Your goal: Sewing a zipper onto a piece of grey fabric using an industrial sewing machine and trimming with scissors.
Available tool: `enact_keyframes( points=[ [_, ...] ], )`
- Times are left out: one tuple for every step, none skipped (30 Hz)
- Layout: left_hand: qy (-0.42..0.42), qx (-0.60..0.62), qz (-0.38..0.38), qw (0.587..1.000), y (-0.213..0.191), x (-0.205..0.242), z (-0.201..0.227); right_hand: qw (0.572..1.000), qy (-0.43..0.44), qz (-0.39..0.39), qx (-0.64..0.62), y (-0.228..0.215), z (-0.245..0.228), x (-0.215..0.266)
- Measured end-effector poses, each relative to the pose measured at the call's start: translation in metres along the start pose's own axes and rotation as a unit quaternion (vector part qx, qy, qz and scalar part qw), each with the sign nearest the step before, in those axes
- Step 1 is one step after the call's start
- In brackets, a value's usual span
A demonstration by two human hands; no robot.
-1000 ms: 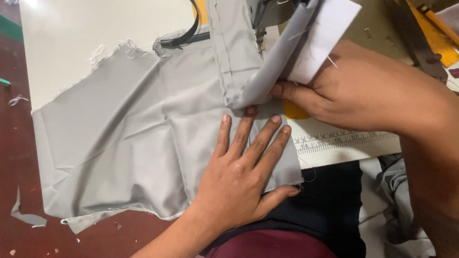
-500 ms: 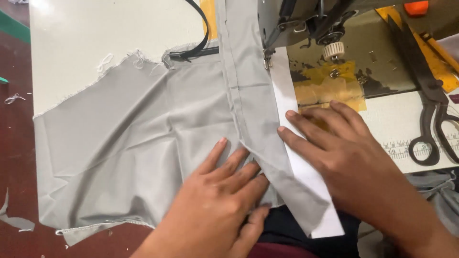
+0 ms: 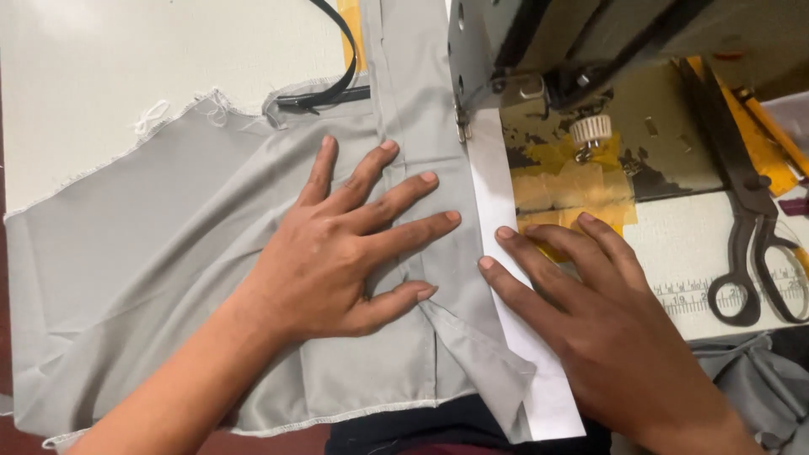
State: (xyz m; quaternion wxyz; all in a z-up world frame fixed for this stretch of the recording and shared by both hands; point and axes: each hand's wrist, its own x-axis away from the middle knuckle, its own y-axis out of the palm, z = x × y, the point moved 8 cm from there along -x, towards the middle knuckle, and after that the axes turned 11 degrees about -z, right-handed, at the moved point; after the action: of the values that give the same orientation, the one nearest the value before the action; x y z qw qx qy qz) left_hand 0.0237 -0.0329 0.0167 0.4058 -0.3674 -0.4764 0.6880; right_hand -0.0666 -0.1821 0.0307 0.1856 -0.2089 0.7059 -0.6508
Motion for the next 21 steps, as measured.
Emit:
enact_keyframes(
  points=[
    [-0.004, 0.004, -0.009, 1.0, 0.001, -0.001, -0.002, 1.0, -0.004, 0.004, 0.005, -0.002, 0.002, -0.002],
    [-0.009, 0.006, -0.009, 1.0, 0.0, -0.004, -0.006, 1.0, -0.009, 0.0, 0.003, -0.002, 0.006, -0.003],
    [-0.012, 0.007, -0.022, 1.0, 0.001, -0.006, -0.008, 1.0, -0.008, -0.015, -0.004, 0.0, 0.01, -0.005],
    [-0.015, 0.008, -0.035, 0.999, 0.002, -0.007, -0.011, 0.999, -0.006, -0.031, -0.012, 0.002, 0.013, -0.006],
    [-0.02, 0.012, -0.036, 0.999, 0.001, -0.008, -0.015, 0.999, -0.011, -0.035, -0.016, 0.001, 0.015, -0.009],
    [-0.018, 0.012, -0.041, 0.999, 0.001, -0.009, -0.017, 0.999, -0.005, -0.05, -0.011, 0.001, 0.017, -0.012],
    [-0.015, 0.012, -0.044, 0.999, 0.001, -0.011, -0.02, 0.998, 0.002, -0.063, -0.005, 0.002, 0.02, -0.015],
    [-0.02, 0.014, -0.046, 0.999, -0.001, -0.013, -0.023, 0.998, -0.002, -0.066, -0.007, 0.002, 0.022, -0.018],
    [-0.021, 0.025, -0.056, 0.998, -0.002, -0.016, -0.026, 0.998, -0.009, -0.059, -0.013, -0.001, 0.023, -0.021],
    [-0.021, 0.037, -0.067, 0.997, -0.002, -0.018, -0.028, 0.998, -0.015, -0.052, -0.02, -0.004, 0.024, -0.023],
    [-0.024, 0.041, -0.069, 0.996, -0.001, -0.018, -0.031, 0.998, -0.017, -0.057, -0.023, -0.004, 0.026, -0.025],
    [-0.016, 0.037, -0.065, 0.997, -0.001, -0.018, -0.033, 0.997, -0.024, -0.047, -0.054, -0.006, 0.027, -0.026],
    [-0.007, 0.029, -0.06, 0.998, -0.003, -0.018, -0.035, 0.996, -0.032, -0.033, -0.083, -0.009, 0.028, -0.028],
    [-0.01, 0.03, -0.061, 0.998, -0.006, -0.018, -0.028, 0.995, -0.034, -0.033, -0.085, -0.01, 0.028, -0.026],
    [-0.031, 0.022, -0.074, 0.997, -0.007, -0.019, -0.026, 0.995, -0.037, -0.038, -0.088, -0.01, 0.028, -0.025],
    [-0.053, 0.014, -0.087, 0.995, -0.007, -0.02, -0.023, 0.994, -0.041, -0.043, -0.09, -0.009, 0.028, -0.024],
    [-0.052, 0.014, -0.09, 0.995, -0.011, -0.017, -0.005, 0.994, -0.039, -0.043, -0.092, -0.011, 0.028, -0.022],
    [-0.056, 0.011, -0.019, 0.998, -0.027, -0.014, 0.012, 0.992, -0.059, -0.048, -0.099, -0.012, 0.026, -0.021],
    [-0.057, 0.01, 0.05, 0.997, -0.042, -0.01, 0.031, 0.99, -0.077, -0.054, -0.107, -0.012, 0.023, -0.018],
    [-0.055, 0.013, 0.046, 0.997, -0.045, -0.009, 0.054, 0.99, -0.074, -0.055, -0.11, -0.012, 0.026, -0.019],
    [-0.046, 0.061, 0.142, 0.987, -0.064, -0.001, 0.075, 0.989, -0.056, -0.063, -0.122, -0.01, 0.029, -0.021]
  ],
)
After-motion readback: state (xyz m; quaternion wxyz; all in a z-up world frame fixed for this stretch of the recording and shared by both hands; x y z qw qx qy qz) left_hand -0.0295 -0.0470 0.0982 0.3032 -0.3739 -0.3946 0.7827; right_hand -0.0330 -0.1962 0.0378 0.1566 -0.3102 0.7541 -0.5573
